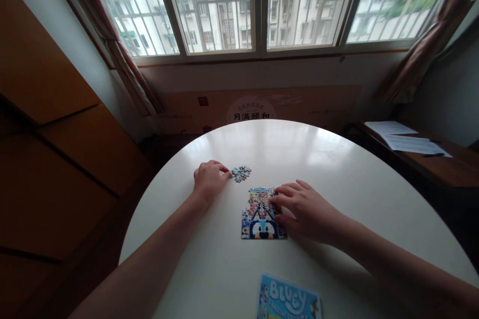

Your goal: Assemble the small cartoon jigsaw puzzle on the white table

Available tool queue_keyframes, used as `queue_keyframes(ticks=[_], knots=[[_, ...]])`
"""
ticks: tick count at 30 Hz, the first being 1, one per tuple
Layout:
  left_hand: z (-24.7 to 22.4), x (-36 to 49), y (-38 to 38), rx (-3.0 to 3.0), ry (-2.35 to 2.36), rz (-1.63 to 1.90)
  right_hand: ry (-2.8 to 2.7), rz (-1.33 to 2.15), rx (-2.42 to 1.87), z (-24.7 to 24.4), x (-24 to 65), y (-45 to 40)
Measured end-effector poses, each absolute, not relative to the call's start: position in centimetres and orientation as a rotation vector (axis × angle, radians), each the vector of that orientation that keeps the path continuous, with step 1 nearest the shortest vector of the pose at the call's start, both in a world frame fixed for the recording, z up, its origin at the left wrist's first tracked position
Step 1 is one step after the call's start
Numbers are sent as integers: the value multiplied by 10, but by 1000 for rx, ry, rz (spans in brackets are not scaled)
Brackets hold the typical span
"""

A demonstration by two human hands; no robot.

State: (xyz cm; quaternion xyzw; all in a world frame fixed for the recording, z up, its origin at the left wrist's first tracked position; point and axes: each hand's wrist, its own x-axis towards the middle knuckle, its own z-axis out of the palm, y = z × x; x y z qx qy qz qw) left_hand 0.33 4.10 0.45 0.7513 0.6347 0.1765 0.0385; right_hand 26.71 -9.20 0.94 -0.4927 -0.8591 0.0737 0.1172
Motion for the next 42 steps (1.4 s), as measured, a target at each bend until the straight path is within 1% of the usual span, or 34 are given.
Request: queue_keyframes(ticks=[3,6,8,11,14,19,31,42], knots=[[0,3,42,2350,1926,548,-2525,232,-1455,12,272,-91],[-1,10,35,2448,1850,686,-2534,264,-1450,13,277,-89],[0,19,25,2535,1719,766,-2539,286,-1444,14,279,-88],[0,36,5,2651,1478,727,-2542,303,-1444,13,282,-88],[-2,50,-8,2685,1378,622,-2533,281,-1437,9,282,-87],[-3,56,-12,2699,1344,520,-2518,224,-1373,0,278,-84],[-6,59,-9,2630,1308,602,-2563,337,-1269,-5,276,-79],[-2,60,-8,2589,1332,559,-2547,358,-1266,3,270,-80]])
